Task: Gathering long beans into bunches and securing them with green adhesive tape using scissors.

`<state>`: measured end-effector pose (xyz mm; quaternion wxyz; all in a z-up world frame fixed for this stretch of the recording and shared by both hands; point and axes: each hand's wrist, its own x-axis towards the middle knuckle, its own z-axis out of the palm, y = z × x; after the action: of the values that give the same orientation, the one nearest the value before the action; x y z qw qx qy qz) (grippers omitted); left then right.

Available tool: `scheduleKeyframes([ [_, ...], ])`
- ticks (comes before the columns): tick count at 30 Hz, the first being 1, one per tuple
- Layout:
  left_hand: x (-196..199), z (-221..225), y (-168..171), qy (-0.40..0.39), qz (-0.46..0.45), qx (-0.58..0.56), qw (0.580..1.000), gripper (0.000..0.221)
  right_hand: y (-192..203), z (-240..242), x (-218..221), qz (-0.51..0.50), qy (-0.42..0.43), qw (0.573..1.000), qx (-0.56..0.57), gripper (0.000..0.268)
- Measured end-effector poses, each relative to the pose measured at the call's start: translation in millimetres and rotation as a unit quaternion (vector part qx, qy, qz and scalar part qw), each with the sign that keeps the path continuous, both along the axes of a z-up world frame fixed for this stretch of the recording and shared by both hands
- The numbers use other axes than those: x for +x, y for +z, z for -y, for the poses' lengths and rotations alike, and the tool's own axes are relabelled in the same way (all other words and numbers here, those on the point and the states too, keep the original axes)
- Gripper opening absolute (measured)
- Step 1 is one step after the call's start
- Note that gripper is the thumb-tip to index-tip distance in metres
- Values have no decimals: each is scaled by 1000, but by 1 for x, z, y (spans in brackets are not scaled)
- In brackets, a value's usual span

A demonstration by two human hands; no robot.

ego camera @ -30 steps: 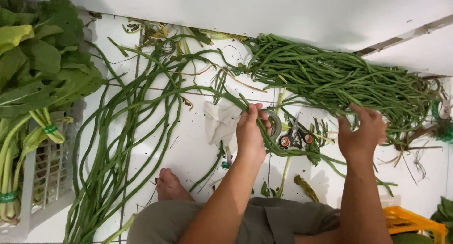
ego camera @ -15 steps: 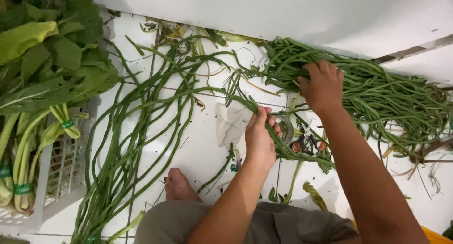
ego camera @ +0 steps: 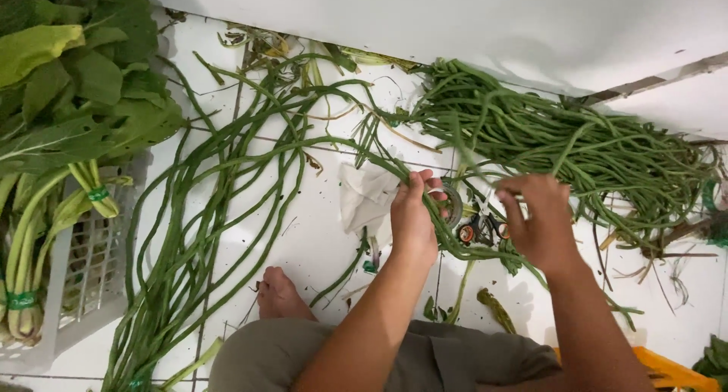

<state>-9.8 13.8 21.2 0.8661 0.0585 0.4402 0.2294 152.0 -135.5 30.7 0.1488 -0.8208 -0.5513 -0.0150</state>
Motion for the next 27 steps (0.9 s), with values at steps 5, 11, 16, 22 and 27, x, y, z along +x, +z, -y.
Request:
scheduleKeyframes([
  [5, -1, -1, 11, -30, 20, 5, 999, 36, 43, -16, -57, -62, 15, 998, 20, 14],
  [11, 6, 5, -15, -65, 51, 20, 996, 40, 30, -27, -90, -188, -11, 980, 62, 18],
  [16, -2, 4, 10, -58, 66, 107, 990, 37, 44, -29, -100, -433, -78, 897, -26, 55],
  [22, -11, -3, 13, -59, 201, 116, 971, 44, 41, -8, -77, -361, -142, 878, -281, 37],
  [27, -31, -38, 29, 18, 256, 76, 964, 59, -1, 70, -19, -241, -170, 870, -395, 30],
])
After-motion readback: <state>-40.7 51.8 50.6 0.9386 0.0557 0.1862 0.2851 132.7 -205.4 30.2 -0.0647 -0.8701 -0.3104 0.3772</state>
